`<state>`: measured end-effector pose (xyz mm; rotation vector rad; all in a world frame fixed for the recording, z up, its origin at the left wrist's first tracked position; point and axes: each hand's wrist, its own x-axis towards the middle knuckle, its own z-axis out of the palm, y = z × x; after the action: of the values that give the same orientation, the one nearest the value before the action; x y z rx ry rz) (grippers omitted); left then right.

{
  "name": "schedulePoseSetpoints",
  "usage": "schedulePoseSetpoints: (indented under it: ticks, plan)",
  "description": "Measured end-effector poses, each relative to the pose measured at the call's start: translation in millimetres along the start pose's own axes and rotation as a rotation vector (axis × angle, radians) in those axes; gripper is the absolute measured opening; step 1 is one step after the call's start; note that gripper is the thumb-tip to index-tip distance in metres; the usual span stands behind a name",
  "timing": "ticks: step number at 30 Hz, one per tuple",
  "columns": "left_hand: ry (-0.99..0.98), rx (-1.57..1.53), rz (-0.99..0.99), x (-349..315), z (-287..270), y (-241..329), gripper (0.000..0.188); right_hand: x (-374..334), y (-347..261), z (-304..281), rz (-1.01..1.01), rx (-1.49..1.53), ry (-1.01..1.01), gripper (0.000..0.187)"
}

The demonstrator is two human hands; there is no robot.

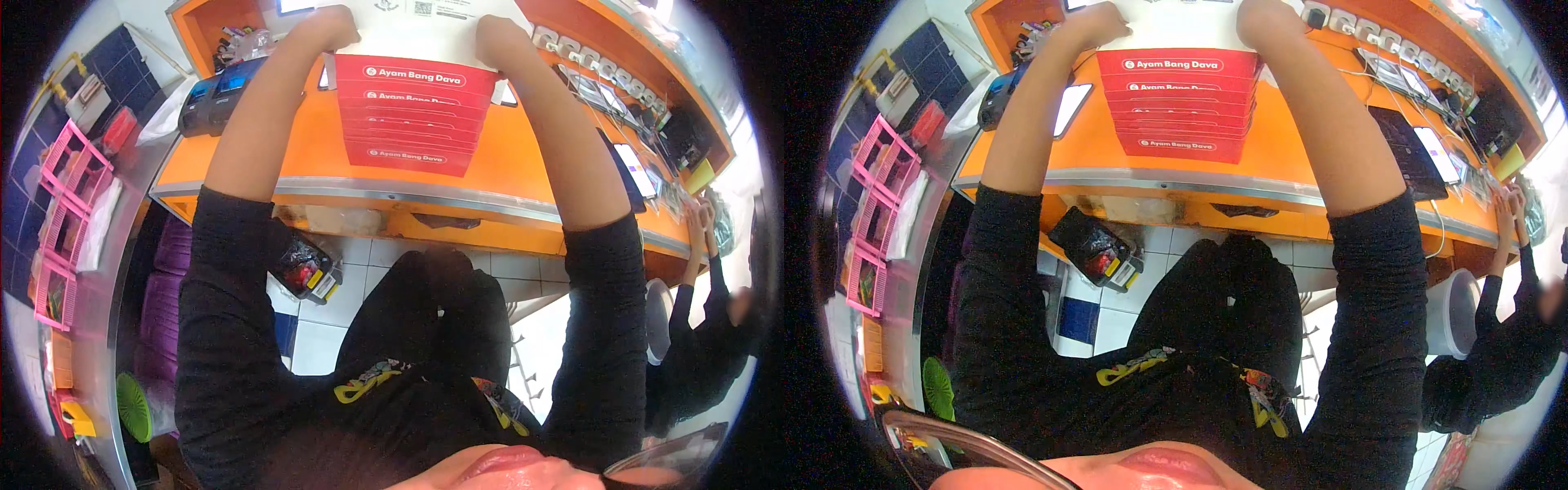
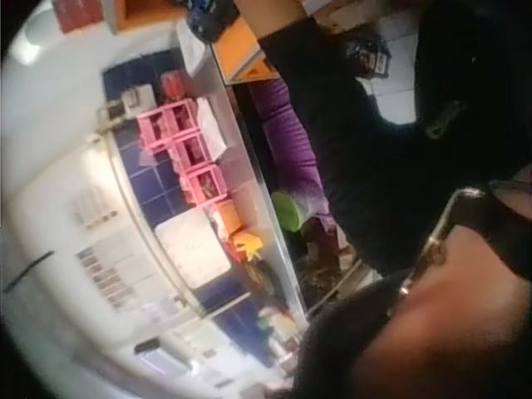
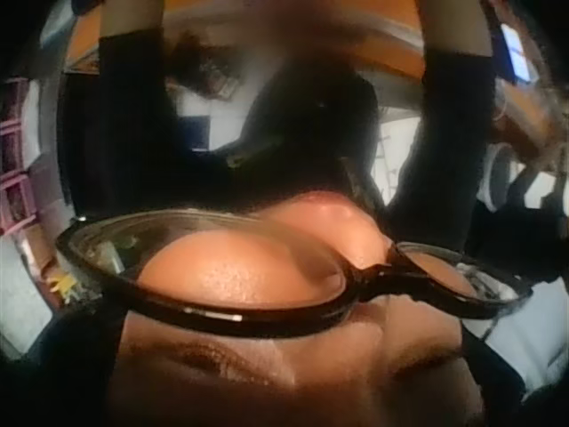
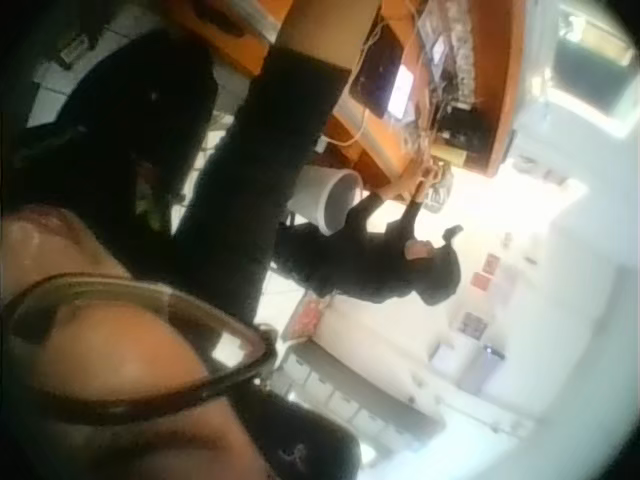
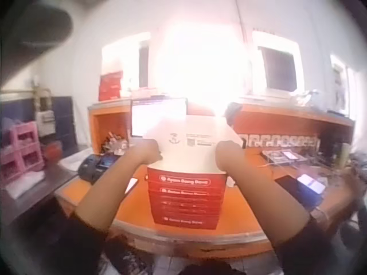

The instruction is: The person folds and assembles cardboard food boxes by hand, stacking each finished box onto a pile on a counter.

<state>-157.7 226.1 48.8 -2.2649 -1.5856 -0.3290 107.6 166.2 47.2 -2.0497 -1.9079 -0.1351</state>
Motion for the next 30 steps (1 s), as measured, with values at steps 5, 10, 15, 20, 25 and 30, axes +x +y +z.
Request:
schedulePoseSetpoints:
  ticks: [5,10,15,20,25,30]
  plan:
    - [-0.024,0.009,-0.049,-2.6,0.8,13.8,0.035,-16.6,-8.5,1.8,-0.180,-0.371,0.103,0.028]
    - [0.014,0.045,-0.063,-18.3,7.4,20.4,0.041,-34.9,-19.7,-2.2,-0.166,-0.481,0.129,0.026]
    - [-0.094,0.005,-0.093,-19.6,2.3,23.8,0.043,-39.4,-19.9,9.8,-0.203,-0.497,0.195,0.024]
    - [0.069,-0.037,-0.130,-29.1,5.3,23.9,0.027,-42.5,-20.5,10.6,-0.193,-0.444,0.235,0.024]
    - [0.069,-0.075,-0.185,-35.2,-2.6,38.5,0.025,-41.7,-16.5,11.9,-0.139,-0.405,0.201,0.024]
    - [0.154,-0.239,-0.298,-44.6,-4.3,30.9,0.035,-52.6,-21.9,7.2,-0.035,-0.182,0.318,0.020]
